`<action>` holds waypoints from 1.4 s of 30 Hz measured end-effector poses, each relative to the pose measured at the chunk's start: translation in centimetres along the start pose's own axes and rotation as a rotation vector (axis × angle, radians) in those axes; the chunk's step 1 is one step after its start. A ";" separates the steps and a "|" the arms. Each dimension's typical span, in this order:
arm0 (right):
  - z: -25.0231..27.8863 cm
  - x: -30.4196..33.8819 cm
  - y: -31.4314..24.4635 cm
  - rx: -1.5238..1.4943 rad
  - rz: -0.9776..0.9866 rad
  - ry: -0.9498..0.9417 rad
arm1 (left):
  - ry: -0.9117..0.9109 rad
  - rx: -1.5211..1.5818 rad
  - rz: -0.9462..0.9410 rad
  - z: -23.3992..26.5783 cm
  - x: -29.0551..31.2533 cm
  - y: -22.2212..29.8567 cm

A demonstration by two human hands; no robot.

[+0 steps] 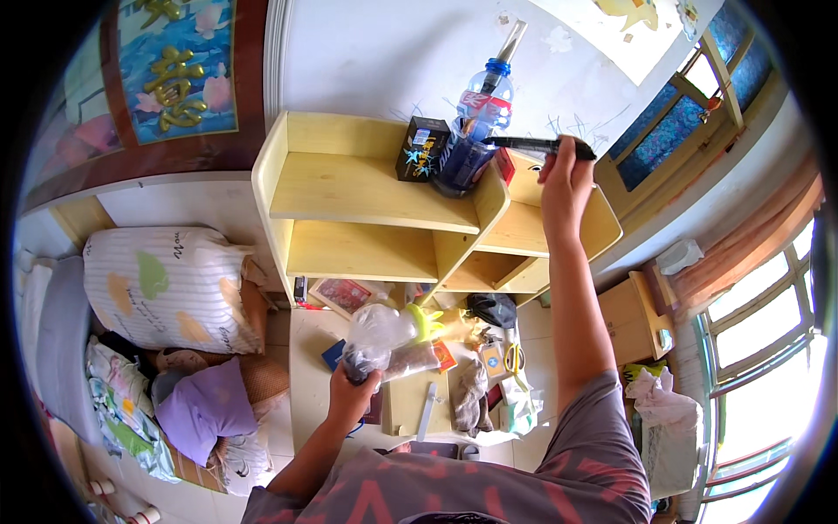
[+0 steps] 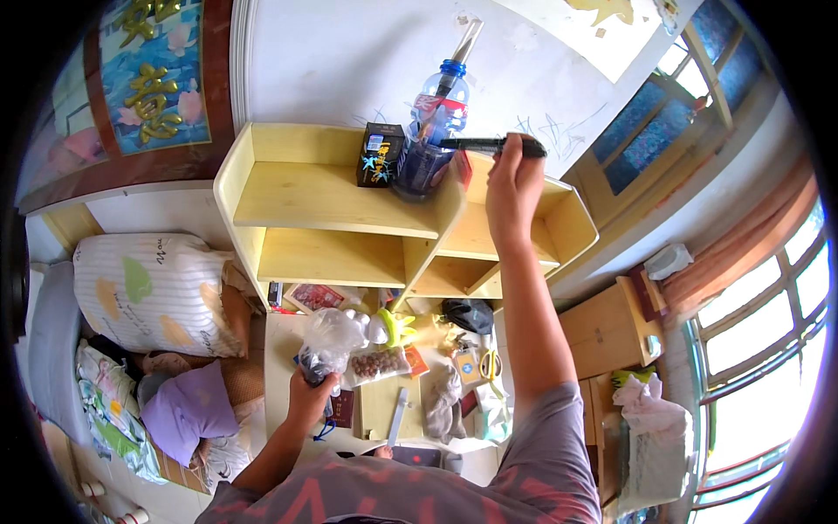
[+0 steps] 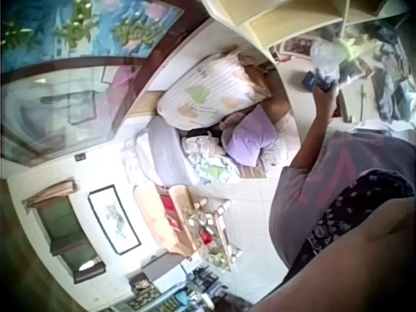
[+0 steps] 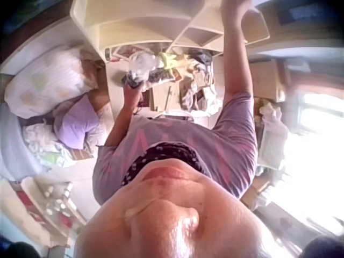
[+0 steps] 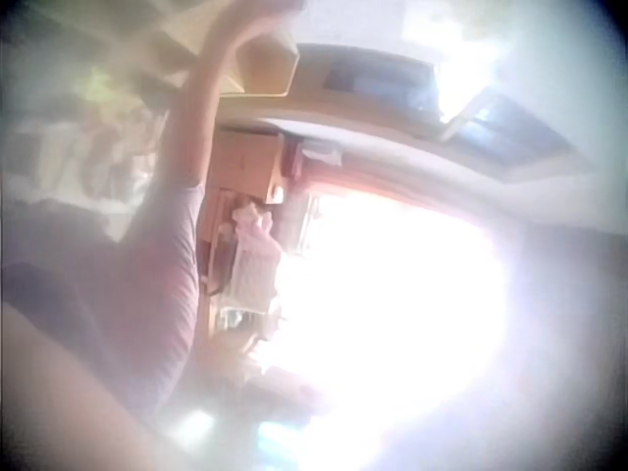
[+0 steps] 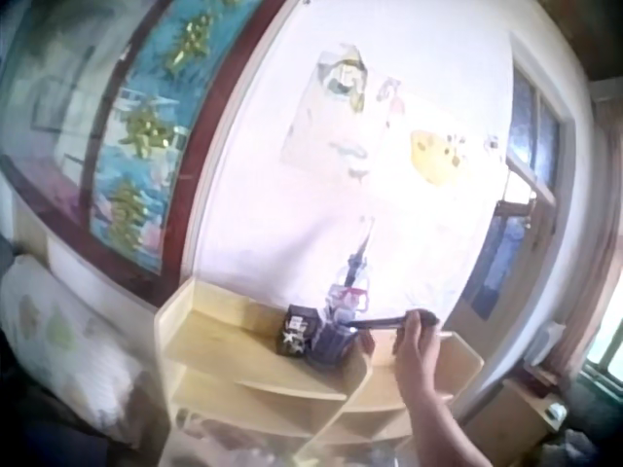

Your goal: The person wipes a small box with a cloth, places several boxes and small objects on a shelf, and cleans a framed photograph before placing it on the shelf.

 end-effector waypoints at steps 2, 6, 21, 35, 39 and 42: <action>-0.9 -1.2 2.4 0.038 0.043 -0.024 | -0.003 0.025 0.052 0.5 0.3 -0.1; -2.6 -1.8 5.5 0.217 0.057 -0.083 | 0.033 0.087 0.086 1.3 0.7 -1.5; -4.1 -0.9 5.1 0.270 -0.133 -0.267 | 0.026 0.049 0.095 1.2 -0.1 -1.6; -2.0 2.8 3.0 0.518 0.568 -0.240 | -0.086 0.148 0.202 1.1 1.6 -3.3; -0.6 12.6 -0.5 0.052 -0.003 -0.519 | -0.173 0.275 0.279 1.6 1.3 -2.6; 0.0 22.1 0.6 -0.015 -0.314 -1.021 | -0.288 0.253 0.224 1.1 1.2 -0.8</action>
Point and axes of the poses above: each hand's wrist, its own x-axis away from the middle knuckle, its own z-axis out of the back of the hand, y = z × x, the point moved 3 cm from there along -x, towards the middle knuckle, and after that the axes turned 9 degrees about z, right-handed, at the moved point
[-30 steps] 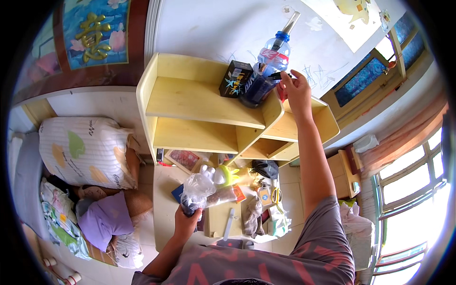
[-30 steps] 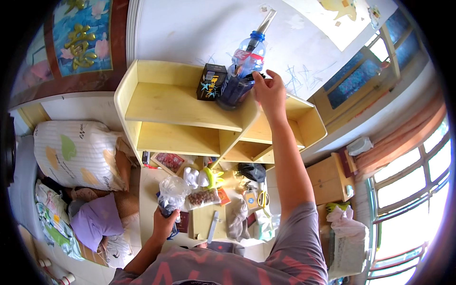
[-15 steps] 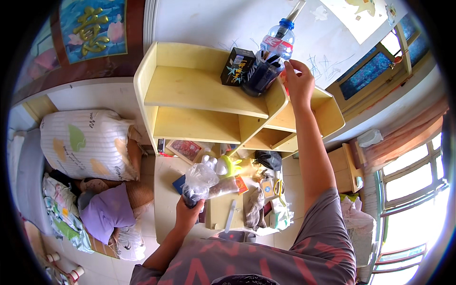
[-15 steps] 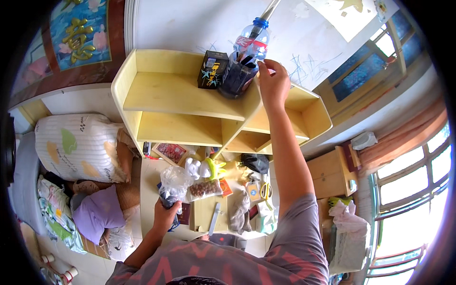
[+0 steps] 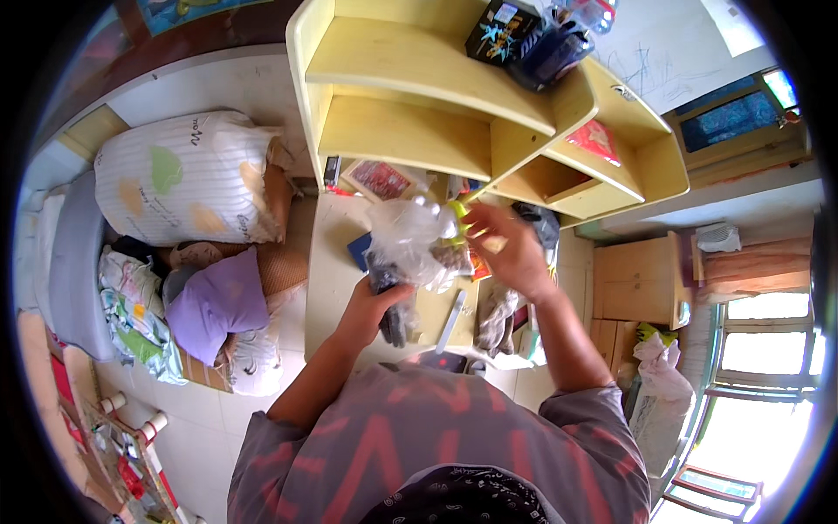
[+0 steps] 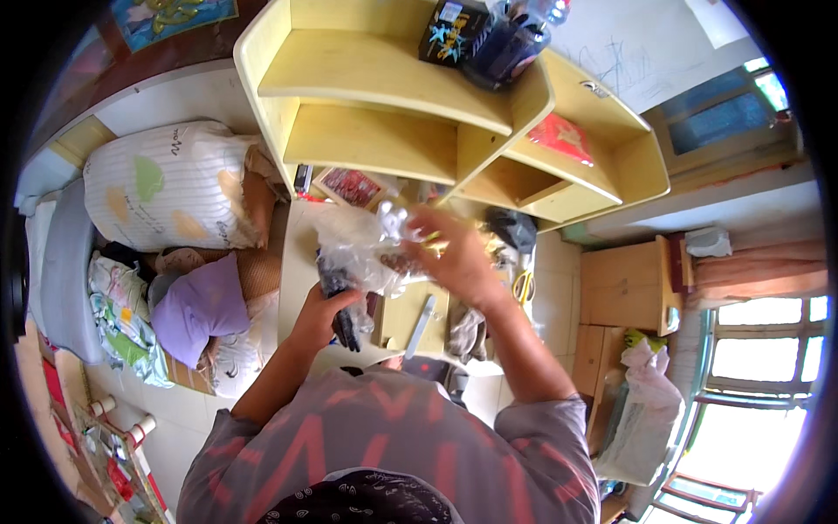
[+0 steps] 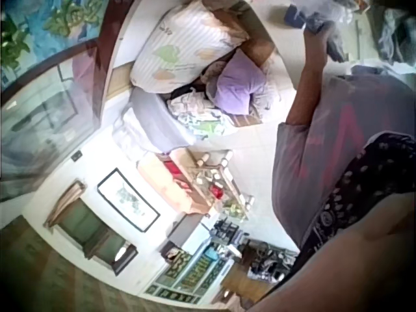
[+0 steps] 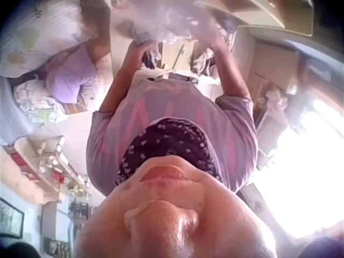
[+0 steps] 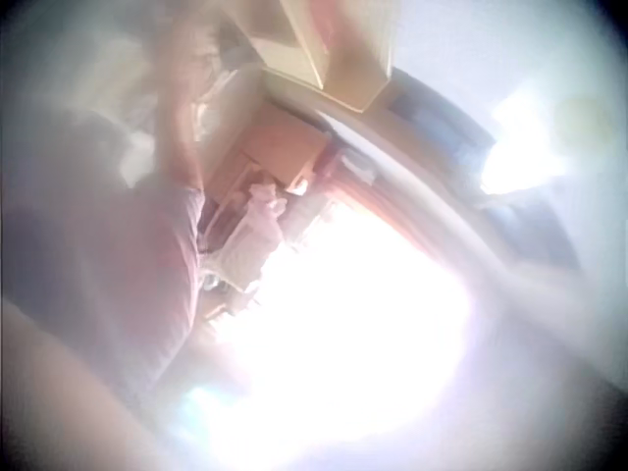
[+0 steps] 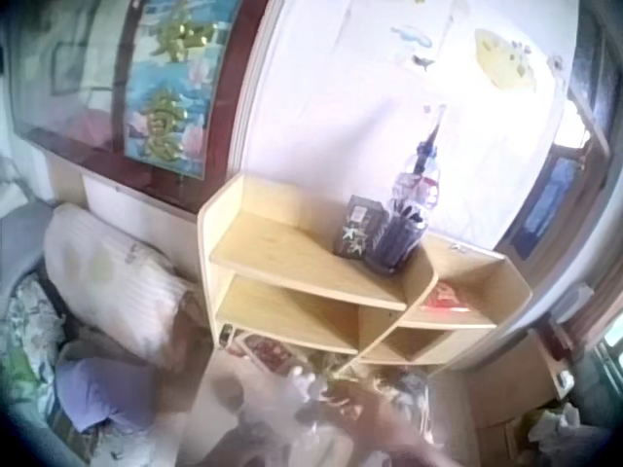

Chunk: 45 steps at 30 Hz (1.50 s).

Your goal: The person wipes a small box with a cloth, places several boxes and small objects on a shelf, and cleans a framed photograph before placing it on the shelf.

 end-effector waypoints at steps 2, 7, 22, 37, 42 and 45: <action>-4.5 3.5 5.4 -0.203 -0.221 -0.011 | 0.020 0.162 0.176 0.0 -0.3 -1.3; -3.7 7.8 12.7 -0.569 -0.552 0.249 | -0.020 0.192 0.195 0.1 -0.1 -3.9; -5.6 11.5 7.4 -0.674 -0.453 0.220 | -0.182 0.248 0.262 -4.6 0.3 -3.4; -6.9 12.9 2.9 -1.471 -0.414 0.301 | -0.328 0.016 0.302 -6.9 4.7 -4.7; -6.5 14.0 5.7 -1.372 -0.435 0.344 | -0.297 0.040 0.267 -7.4 5.6 -2.5; -6.3 14.8 7.2 -1.162 -0.514 0.524 | -0.310 0.063 0.298 -7.8 5.6 -2.3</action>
Point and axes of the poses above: each hand's wrist, its own x-axis away from the middle knuckle, its own z-axis out of the back of the hand, y = z × x, the point moved 3 cm from there along -x, towards the middle knuckle, and after that the axes turned 9 degrees about z, right-handed, at the moved point
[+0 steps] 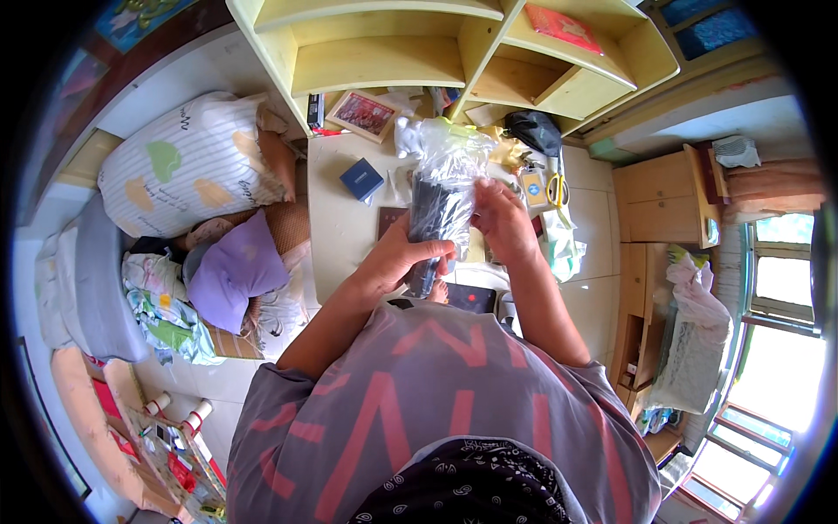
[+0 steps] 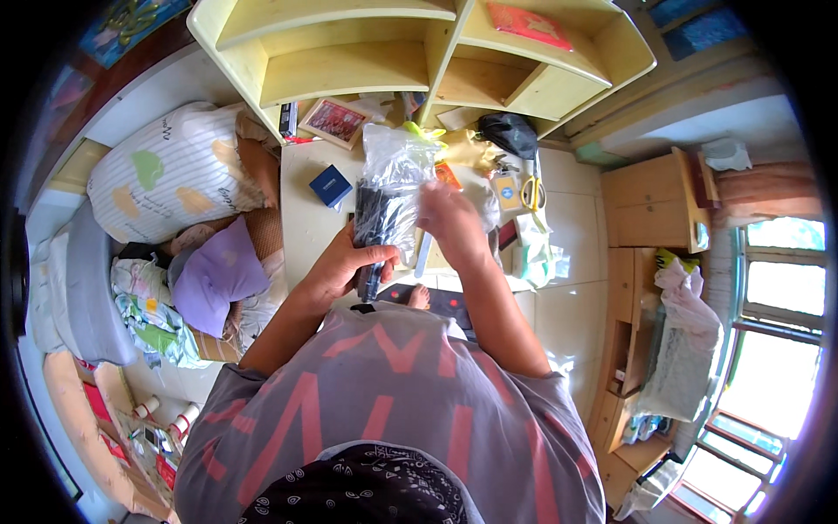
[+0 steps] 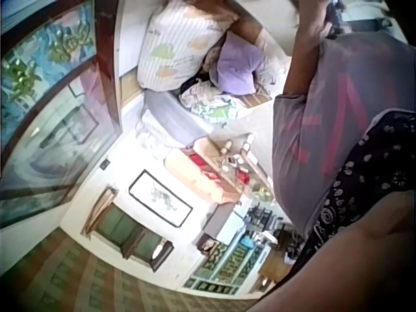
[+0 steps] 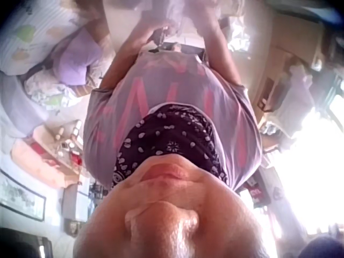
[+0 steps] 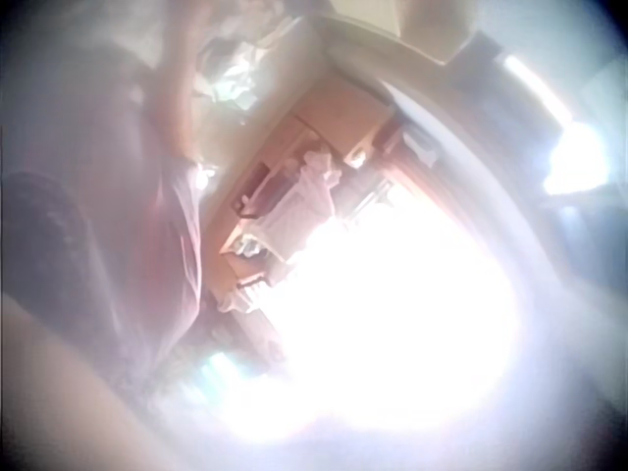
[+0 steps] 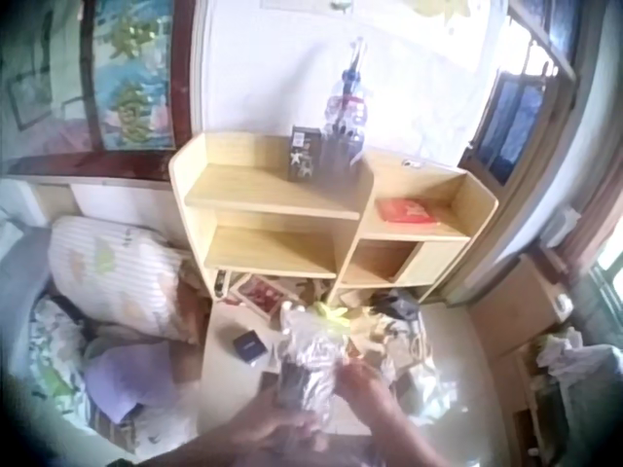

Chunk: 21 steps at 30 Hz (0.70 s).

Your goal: The person wipes a small box with a cloth, places several boxes and small objects on a shelf, and cleans a framed photograph before placing it on the shelf.

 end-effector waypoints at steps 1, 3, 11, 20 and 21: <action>-0.1 0.0 -0.3 0.002 0.003 0.002 | -0.004 0.000 0.000 0.4 0.0 -0.1; -0.3 0.1 -1.1 0.047 0.040 -0.112 | -0.152 -0.017 -0.005 0.5 0.2 0.1; -3.6 0.2 -2.7 0.667 0.000 -0.344 | -0.376 -0.224 0.193 -0.9 1.8 0.4; -7.6 3.2 -1.8 0.607 0.250 -0.162 | 0.470 -0.976 -0.436 1.5 -1.4 -0.2; -7.3 2.8 -1.5 0.568 0.223 -0.073 | 0.480 -0.973 -0.305 0.8 -1.1 -0.7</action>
Point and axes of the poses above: each hand's wrist, its own x-axis away from the middle knuckle, its own z-axis out of the back of the hand, y = z × x, the point moved 3 cm from there along -x, towards the middle knuckle, and after that the axes turned 9 degrees about z, right-handed, at the moved point
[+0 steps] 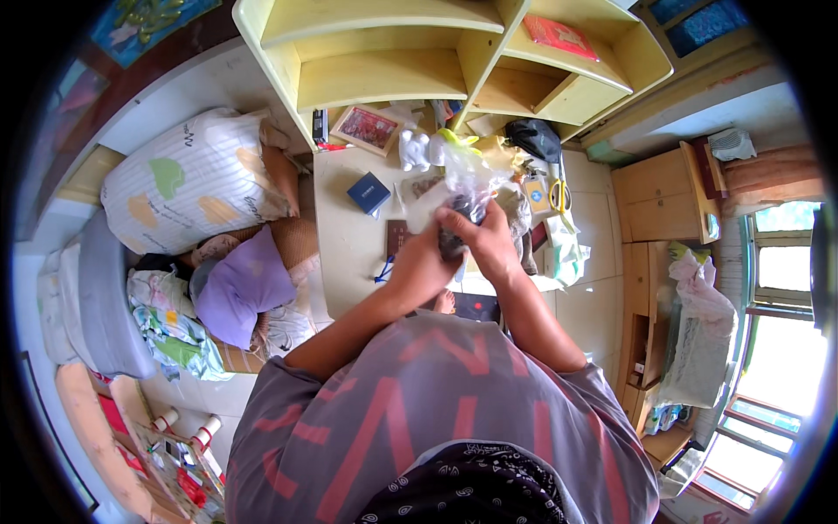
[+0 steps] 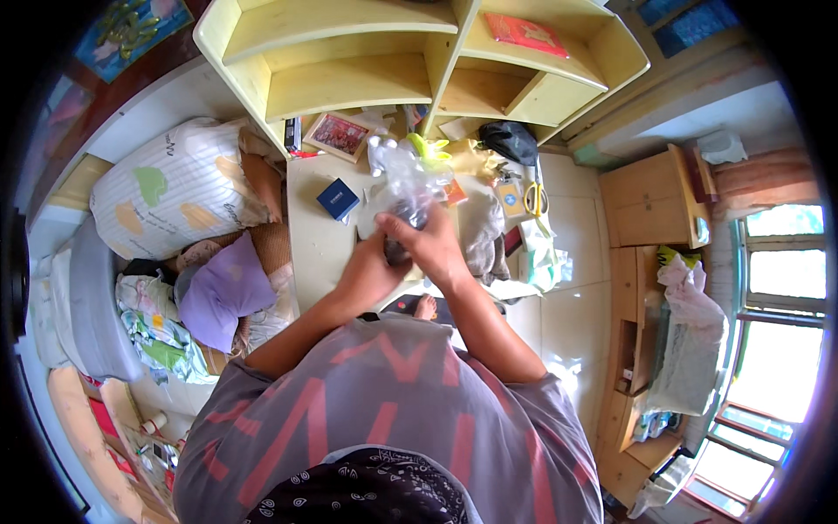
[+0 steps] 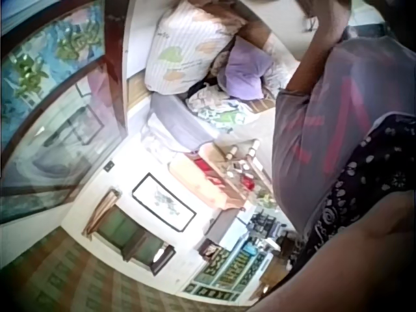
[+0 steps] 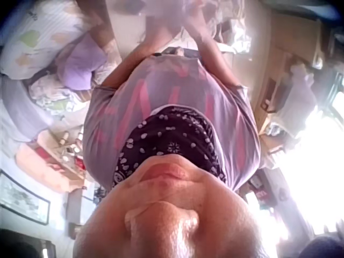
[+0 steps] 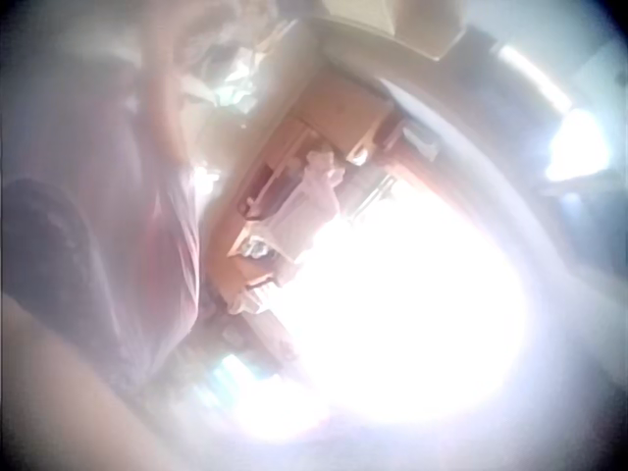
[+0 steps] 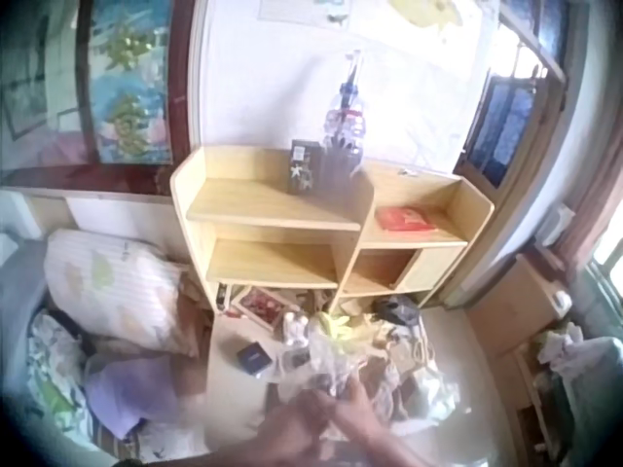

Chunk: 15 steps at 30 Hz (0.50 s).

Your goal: The person wipes a small box with a cloth, places several boxes and small objects on a shelf, and cleans a framed photograph before placing it on the shelf.

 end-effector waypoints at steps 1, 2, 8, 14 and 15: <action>0.1 -0.3 0.7 -0.105 -0.037 0.041 | -0.013 0.130 -0.087 -0.1 0.5 0.9; 0.2 -0.6 1.1 -0.210 -0.073 0.082 | -0.028 0.261 -0.173 0.0 0.7 1.6; -0.3 -0.6 1.1 -0.637 -0.099 -0.075 | -1.289 1.043 0.300 0.1 1.9 -0.2; 1.0 -2.2 1.2 -0.454 -0.139 0.037 | -0.826 0.294 0.274 1.0 -0.7 -1.0; 1.9 -2.6 2.3 -0.299 -0.108 0.029 | -0.546 0.047 0.088 0.9 -1.5 -1.9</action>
Point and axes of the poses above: each hand's wrist, its own x-axis away from the middle knuckle, its own z-axis out of the back of the hand, y = z × x, the point moved 3 cm from there along -x, towards the middle knuckle, and after that the axes turned 9 degrees about z, right-handed, at the moved point
